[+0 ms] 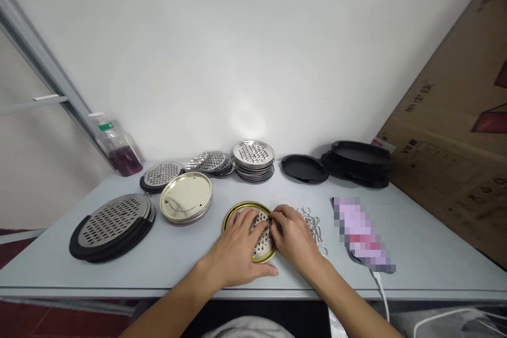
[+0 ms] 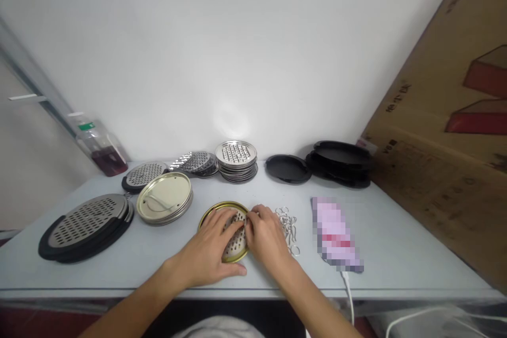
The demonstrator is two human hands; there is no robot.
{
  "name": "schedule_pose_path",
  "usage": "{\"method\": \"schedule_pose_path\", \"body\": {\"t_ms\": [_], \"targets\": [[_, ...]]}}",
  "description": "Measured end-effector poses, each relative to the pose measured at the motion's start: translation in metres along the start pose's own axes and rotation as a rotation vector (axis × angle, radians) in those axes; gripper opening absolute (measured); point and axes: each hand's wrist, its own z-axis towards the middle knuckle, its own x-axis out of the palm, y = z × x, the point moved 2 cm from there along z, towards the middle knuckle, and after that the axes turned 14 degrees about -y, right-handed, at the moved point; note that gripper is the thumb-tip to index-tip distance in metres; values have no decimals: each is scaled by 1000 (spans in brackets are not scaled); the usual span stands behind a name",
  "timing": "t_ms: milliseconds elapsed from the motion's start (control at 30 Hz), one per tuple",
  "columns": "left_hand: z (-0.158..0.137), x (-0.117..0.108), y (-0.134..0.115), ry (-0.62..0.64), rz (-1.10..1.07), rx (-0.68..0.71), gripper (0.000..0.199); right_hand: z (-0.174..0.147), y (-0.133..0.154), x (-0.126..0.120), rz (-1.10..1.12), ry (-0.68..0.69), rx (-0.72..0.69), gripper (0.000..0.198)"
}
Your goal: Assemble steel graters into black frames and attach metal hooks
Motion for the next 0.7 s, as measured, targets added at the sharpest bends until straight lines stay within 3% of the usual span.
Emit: {"method": "schedule_pose_path", "body": {"t_ms": [333,700], "targets": [[2,0,1,-42,-80,1,88,-15,6,14,-144,-73,-41,28],[5,-1,1,-15,-104,-20,86,-10,5,9,-11,-25,14,37]]}}
